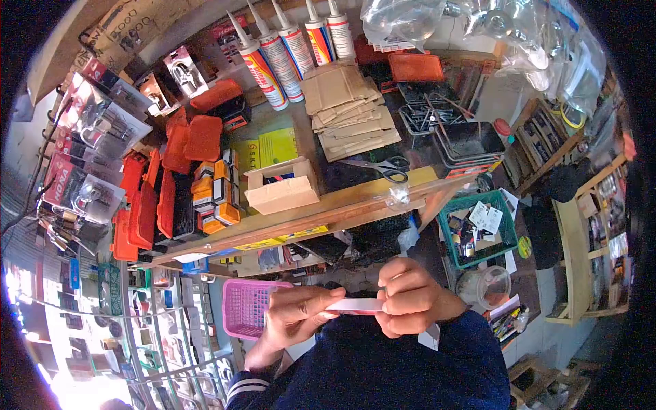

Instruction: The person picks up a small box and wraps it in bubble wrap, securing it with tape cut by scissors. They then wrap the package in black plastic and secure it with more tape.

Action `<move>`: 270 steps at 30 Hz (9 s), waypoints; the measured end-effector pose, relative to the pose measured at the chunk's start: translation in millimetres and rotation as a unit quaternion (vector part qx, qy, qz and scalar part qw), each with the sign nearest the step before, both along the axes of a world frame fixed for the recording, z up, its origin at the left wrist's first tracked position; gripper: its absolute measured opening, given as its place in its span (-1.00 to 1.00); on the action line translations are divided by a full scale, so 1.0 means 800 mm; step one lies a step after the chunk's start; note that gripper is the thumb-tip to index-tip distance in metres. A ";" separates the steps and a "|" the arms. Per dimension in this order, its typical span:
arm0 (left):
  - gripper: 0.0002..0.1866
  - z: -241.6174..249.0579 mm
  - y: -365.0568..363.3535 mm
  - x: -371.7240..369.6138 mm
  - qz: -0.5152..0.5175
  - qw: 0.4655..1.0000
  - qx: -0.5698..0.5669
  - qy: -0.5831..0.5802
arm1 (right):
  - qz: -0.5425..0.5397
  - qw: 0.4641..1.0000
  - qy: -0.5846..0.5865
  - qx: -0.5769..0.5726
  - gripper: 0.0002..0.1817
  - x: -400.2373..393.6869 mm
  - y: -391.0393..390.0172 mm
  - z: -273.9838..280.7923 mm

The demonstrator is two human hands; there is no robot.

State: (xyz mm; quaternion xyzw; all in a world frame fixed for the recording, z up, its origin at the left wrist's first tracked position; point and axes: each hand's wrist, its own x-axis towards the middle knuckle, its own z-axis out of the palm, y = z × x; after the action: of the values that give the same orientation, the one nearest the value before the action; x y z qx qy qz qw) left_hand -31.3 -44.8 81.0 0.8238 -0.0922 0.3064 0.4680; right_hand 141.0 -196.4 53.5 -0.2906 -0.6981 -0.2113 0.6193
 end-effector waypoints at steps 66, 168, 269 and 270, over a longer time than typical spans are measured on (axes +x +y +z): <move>-0.57 -0.009 -0.005 -0.008 -0.045 0.995 -0.086 0.034 | 0.122 0.932 0.203 -0.276 -0.05 0.016 -0.040 0.028; -0.87 -0.139 -0.003 -0.056 -0.071 0.963 -0.175 0.192 | -0.414 0.760 -0.016 -0.501 -0.71 0.164 0.018 0.053; 0.53 0.032 0.045 -0.024 0.067 0.969 0.237 0.008 | -0.119 0.962 0.001 -0.245 -0.60 -0.037 0.044 0.086; 0.53 0.032 0.048 -0.024 0.067 0.969 0.237 0.007 | -0.113 0.963 -0.006 -0.243 -0.63 -0.036 0.045 0.086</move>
State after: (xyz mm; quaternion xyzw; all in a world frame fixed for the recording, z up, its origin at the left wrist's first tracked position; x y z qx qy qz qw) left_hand -50.3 -6.5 106.4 0.9177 -0.1034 0.3008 0.2382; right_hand 111.8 -160.6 121.9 -0.5085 -0.6949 -0.1058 0.4973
